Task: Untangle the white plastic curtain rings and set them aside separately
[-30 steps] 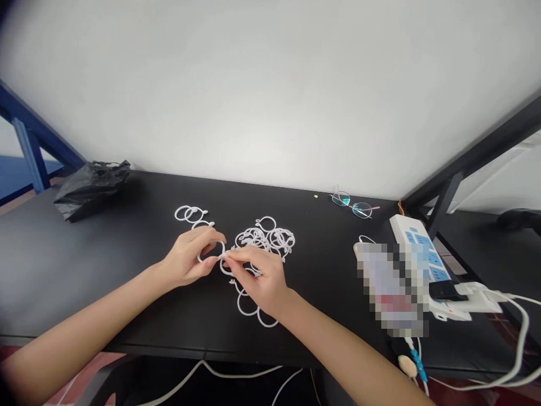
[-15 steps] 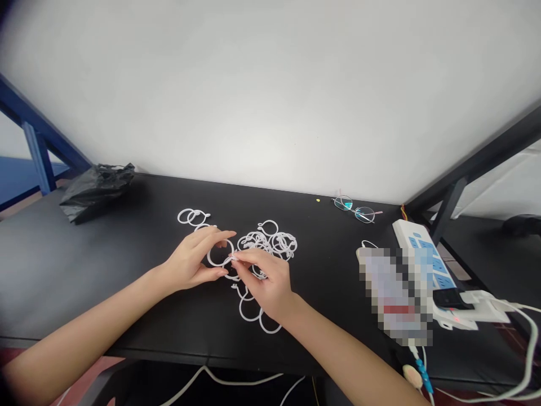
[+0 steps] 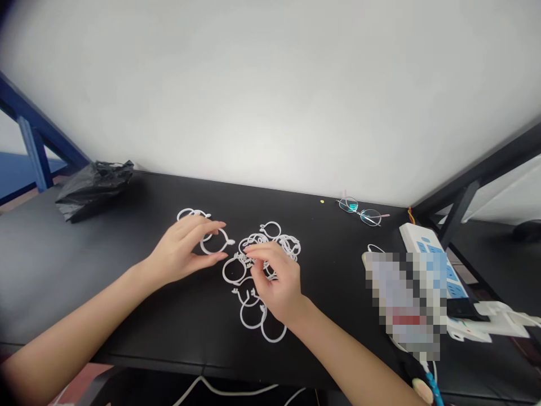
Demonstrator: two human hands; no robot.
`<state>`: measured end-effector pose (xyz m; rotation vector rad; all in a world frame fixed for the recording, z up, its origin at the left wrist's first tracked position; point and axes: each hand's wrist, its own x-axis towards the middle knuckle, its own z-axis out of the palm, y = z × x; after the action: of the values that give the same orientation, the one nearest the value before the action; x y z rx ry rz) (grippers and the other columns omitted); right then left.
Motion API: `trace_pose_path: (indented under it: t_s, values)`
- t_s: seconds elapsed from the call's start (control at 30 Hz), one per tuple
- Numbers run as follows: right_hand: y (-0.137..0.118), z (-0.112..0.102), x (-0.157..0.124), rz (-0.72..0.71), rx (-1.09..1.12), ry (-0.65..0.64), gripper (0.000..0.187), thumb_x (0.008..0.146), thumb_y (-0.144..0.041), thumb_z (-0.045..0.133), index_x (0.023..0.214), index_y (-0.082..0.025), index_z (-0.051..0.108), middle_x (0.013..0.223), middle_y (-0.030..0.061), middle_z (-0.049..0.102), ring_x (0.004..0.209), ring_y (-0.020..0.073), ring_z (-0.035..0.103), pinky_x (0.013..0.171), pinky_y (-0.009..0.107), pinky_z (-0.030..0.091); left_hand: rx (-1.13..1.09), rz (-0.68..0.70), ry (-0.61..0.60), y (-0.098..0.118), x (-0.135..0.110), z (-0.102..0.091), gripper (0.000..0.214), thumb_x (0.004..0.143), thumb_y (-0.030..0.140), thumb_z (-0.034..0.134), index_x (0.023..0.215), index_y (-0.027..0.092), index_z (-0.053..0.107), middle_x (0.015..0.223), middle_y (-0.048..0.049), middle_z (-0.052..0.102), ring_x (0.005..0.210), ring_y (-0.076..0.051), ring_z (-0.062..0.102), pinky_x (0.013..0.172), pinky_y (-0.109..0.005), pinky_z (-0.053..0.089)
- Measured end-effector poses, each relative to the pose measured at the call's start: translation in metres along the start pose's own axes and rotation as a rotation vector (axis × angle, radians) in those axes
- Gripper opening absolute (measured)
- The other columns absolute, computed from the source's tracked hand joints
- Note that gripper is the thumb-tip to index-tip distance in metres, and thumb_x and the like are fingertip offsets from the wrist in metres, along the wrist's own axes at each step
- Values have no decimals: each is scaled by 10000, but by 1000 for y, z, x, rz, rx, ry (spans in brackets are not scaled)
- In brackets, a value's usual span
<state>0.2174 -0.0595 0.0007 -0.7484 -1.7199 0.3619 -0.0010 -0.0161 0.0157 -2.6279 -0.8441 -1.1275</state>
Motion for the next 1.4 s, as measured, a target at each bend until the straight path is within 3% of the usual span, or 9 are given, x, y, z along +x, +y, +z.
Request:
trace_pose_path:
  t_s: [0.17,0.27,0.33,0.57,0.77,0.97,1.17,1.4]
  values:
    - [5,-4,-5,-17,92,-72,316,813,49,379,650,-194,499,575,-24,481,512,103,469,465,232,367,45,-31,38,-6,1,-1,342,905,433,652,1075,156,548,836,-57,662,739,-193,606,690,-325,483]
    - [7,-5,-10,-8,193,-131,303,774,29,323,589,-208,357,521,-45,323,438,85,301,413,236,217,32,-43,8,-7,-1,3,333,894,427,668,1050,157,553,840,-58,663,750,-192,604,688,-321,477]
    - [7,-6,-11,-2,242,-151,288,762,17,326,590,-213,318,517,-49,277,428,83,257,412,244,180,7,-48,-5,-7,-2,6,334,898,430,662,1053,153,558,833,-56,660,745,-187,597,688,-319,473]
    - [6,-7,-11,4,327,-206,272,777,-21,321,596,-220,284,520,-50,231,416,86,214,411,253,160,16,-92,-48,-7,-2,9,312,923,417,628,1072,152,559,853,-57,656,760,-189,586,709,-324,464]
    - [0,-5,-8,-30,368,-126,301,826,-45,323,582,-221,311,517,-44,223,411,94,209,422,265,148,184,-321,-231,-19,-7,12,329,1002,439,448,1050,148,594,1030,-117,622,892,-248,579,818,-409,469]
    - [1,-7,-5,-19,380,-56,297,818,-30,338,585,-213,357,524,-41,249,414,86,230,422,272,155,323,-454,-321,-36,-25,22,377,1017,416,377,1099,127,606,1175,-188,579,1031,-319,556,819,-451,497]
    - [4,-7,-4,-27,349,-58,294,829,-52,349,583,-213,356,512,-41,248,406,92,231,420,269,152,318,-472,-412,-39,-30,25,372,1008,378,400,1186,103,576,1180,-191,593,1055,-329,558,858,-451,498]
    - [7,-7,-4,-7,267,-49,297,832,-60,347,581,-221,344,516,-38,264,411,96,243,425,275,164,330,-456,-366,-39,-36,32,432,1016,323,348,1317,67,523,1270,-241,569,1198,-364,513,929,-510,483]
